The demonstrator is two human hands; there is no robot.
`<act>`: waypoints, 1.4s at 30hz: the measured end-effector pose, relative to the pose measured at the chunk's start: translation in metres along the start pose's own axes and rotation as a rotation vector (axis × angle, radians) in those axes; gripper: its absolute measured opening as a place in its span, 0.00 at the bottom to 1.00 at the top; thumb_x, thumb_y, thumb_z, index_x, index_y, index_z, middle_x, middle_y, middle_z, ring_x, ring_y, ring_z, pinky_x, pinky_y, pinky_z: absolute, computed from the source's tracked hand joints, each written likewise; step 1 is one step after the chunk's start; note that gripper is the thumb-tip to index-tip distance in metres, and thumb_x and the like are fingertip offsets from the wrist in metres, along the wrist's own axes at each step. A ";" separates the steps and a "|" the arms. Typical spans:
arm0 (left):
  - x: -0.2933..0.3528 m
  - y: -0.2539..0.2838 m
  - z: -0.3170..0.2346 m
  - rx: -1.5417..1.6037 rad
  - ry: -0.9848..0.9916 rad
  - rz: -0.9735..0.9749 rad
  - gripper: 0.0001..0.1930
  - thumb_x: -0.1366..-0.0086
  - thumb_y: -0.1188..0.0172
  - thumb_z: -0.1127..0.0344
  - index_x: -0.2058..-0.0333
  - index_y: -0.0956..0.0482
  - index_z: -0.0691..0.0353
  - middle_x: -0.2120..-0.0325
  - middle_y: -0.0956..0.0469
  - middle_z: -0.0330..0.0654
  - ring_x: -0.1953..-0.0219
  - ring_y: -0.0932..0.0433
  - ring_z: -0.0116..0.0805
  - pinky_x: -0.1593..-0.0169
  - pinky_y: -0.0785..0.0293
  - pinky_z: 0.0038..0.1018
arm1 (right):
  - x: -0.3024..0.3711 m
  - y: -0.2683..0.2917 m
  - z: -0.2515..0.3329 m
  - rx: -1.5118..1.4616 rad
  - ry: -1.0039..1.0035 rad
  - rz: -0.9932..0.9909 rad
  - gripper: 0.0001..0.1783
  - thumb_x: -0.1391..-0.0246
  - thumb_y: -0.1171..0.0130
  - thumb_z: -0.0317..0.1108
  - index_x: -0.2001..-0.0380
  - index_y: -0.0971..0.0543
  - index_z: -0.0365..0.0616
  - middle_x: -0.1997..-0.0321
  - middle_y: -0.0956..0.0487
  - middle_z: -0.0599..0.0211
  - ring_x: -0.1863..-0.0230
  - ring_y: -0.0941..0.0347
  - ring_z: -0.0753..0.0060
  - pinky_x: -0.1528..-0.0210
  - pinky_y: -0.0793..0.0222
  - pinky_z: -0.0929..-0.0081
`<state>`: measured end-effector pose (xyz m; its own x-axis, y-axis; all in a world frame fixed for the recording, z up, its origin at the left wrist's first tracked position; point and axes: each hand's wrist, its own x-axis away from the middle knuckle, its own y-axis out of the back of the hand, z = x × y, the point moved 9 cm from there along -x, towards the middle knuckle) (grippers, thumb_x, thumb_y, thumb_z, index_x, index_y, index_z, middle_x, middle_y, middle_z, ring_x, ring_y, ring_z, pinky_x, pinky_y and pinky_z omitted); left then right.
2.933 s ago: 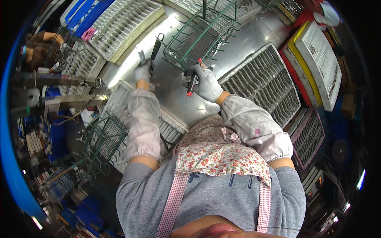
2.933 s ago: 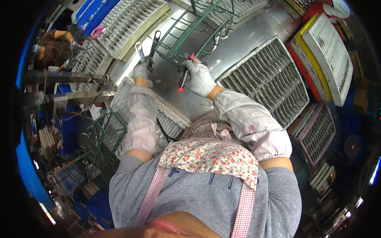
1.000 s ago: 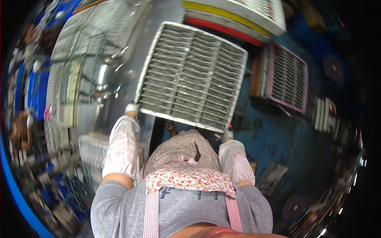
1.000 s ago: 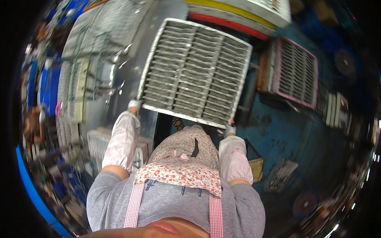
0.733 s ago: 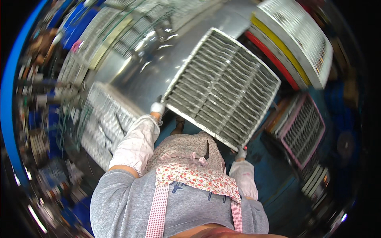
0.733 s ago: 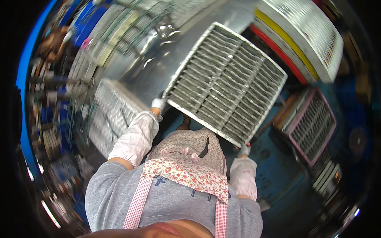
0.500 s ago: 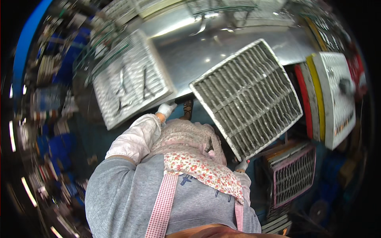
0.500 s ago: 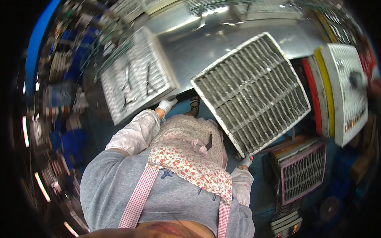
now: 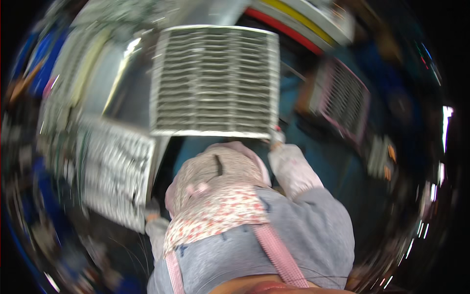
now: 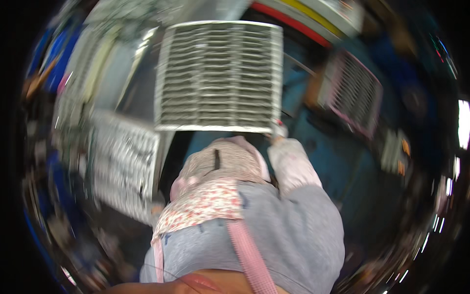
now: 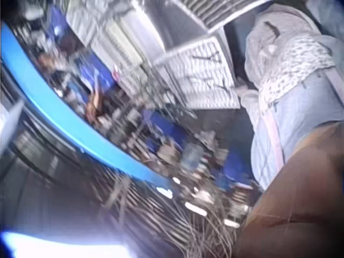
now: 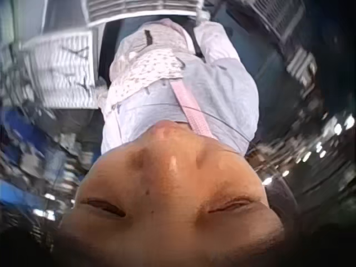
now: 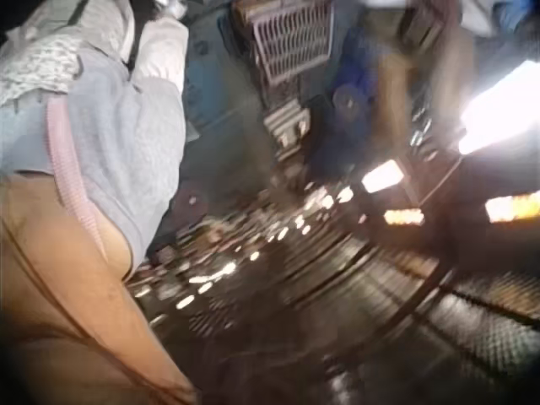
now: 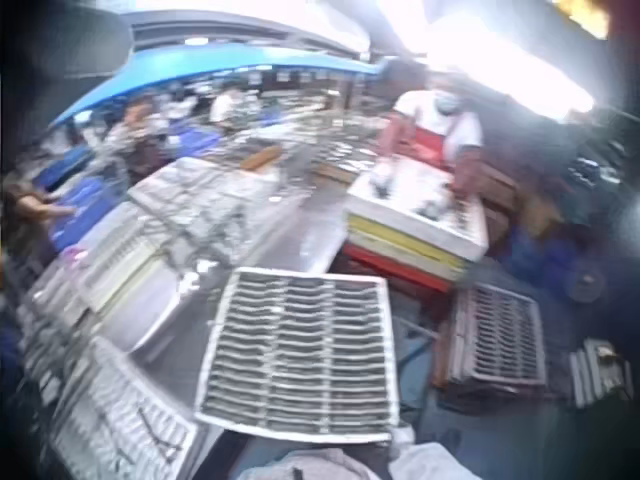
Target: The person sorts metal brackets by hand, arranging them from a plastic tray into designated slots on a production line.
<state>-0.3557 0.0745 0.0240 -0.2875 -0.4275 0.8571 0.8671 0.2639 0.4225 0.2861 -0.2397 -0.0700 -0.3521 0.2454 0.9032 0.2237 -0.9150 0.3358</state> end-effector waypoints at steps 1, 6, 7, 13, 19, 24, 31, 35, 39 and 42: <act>-0.009 0.012 -0.012 -0.094 -0.162 -0.048 0.25 0.37 0.52 0.61 0.41 0.36 0.57 0.43 0.32 0.43 0.43 0.32 0.40 0.44 0.32 0.36 | 0.003 0.009 0.008 -0.001 -0.027 -0.068 0.25 0.53 0.38 0.34 0.51 0.31 0.42 0.67 0.21 0.55 0.73 0.21 0.51 0.70 0.25 0.48; -0.119 0.011 0.009 -0.525 -0.554 -0.234 0.26 0.36 0.53 0.59 0.40 0.38 0.57 0.42 0.33 0.44 0.42 0.34 0.41 0.44 0.32 0.36 | 0.067 0.027 0.005 -0.072 0.002 -0.293 0.22 0.56 0.42 0.32 0.55 0.29 0.41 0.73 0.22 0.54 0.82 0.23 0.55 0.81 0.29 0.52; -0.145 0.012 0.032 -0.605 -0.583 -0.284 0.26 0.36 0.53 0.59 0.40 0.39 0.57 0.42 0.34 0.44 0.42 0.34 0.41 0.44 0.32 0.36 | 0.063 0.026 -0.003 -0.078 -0.042 -0.227 0.36 0.58 0.39 0.32 0.43 0.38 0.45 0.56 0.24 0.51 0.73 0.22 0.45 0.66 0.28 0.36; -0.273 0.015 0.114 -1.129 -0.531 -0.468 0.28 0.36 0.53 0.56 0.39 0.42 0.58 0.41 0.36 0.44 0.41 0.36 0.41 0.43 0.32 0.36 | 0.103 0.056 -0.021 -0.357 0.231 -0.416 0.26 0.56 0.40 0.28 0.50 0.32 0.43 0.58 0.24 0.57 0.63 0.23 0.54 0.68 0.21 0.52; -0.293 0.030 0.017 -1.629 -0.419 -0.505 0.29 0.35 0.53 0.54 0.38 0.44 0.58 0.40 0.38 0.45 0.40 0.37 0.41 0.43 0.32 0.36 | 0.110 0.270 -0.159 -0.604 0.137 -0.620 0.23 0.57 0.40 0.27 0.54 0.31 0.35 0.59 0.25 0.51 0.69 0.22 0.47 0.75 0.20 0.50; -0.265 0.022 0.038 -1.989 -0.355 -0.375 0.31 0.35 0.53 0.52 0.37 0.47 0.59 0.39 0.40 0.45 0.38 0.39 0.41 0.43 0.32 0.36 | 0.078 0.338 -0.143 -0.780 0.030 -0.675 0.24 0.46 0.47 0.44 0.48 0.31 0.46 0.55 0.28 0.54 0.73 0.26 0.47 0.57 0.36 0.33; -0.231 0.057 0.016 -2.505 -0.466 -0.104 0.34 0.34 0.53 0.49 0.36 0.50 0.59 0.37 0.43 0.46 0.37 0.41 0.42 0.43 0.32 0.36 | -0.030 0.393 -0.008 -0.989 0.325 -0.464 0.21 0.46 0.52 0.40 0.51 0.28 0.45 0.54 0.29 0.49 0.64 0.31 0.47 0.79 0.29 0.77; -0.225 0.096 0.010 -2.804 -0.516 0.050 0.35 0.34 0.53 0.47 0.36 0.52 0.60 0.36 0.44 0.46 0.36 0.42 0.42 0.42 0.32 0.36 | -0.098 0.372 0.089 -1.049 0.344 -0.397 0.24 0.46 0.53 0.37 0.45 0.31 0.46 0.46 0.34 0.54 0.50 0.38 0.48 0.78 0.29 0.73; -0.164 0.084 -0.004 -3.064 -0.569 0.178 0.37 0.34 0.53 0.46 0.35 0.54 0.60 0.35 0.45 0.47 0.35 0.43 0.42 0.42 0.32 0.37 | -0.160 0.364 0.184 -1.174 0.462 -0.330 0.27 0.47 0.51 0.36 0.41 0.35 0.48 0.37 0.39 0.61 0.44 0.43 0.48 0.72 0.26 0.60; -0.114 0.067 0.008 -3.128 -0.599 0.339 0.37 0.34 0.52 0.45 0.35 0.53 0.60 0.35 0.46 0.47 0.35 0.43 0.42 0.43 0.31 0.36 | -0.155 0.314 0.236 -0.783 0.233 -0.478 0.29 0.45 0.52 0.41 0.39 0.37 0.48 0.34 0.40 0.61 0.40 0.43 0.50 0.60 0.30 0.58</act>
<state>-0.2678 0.1484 -0.0430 0.1384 -0.4818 0.8653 -0.9199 -0.3863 -0.0680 0.6253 -0.4894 -0.0419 -0.4405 0.6572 0.6116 -0.6349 -0.7097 0.3053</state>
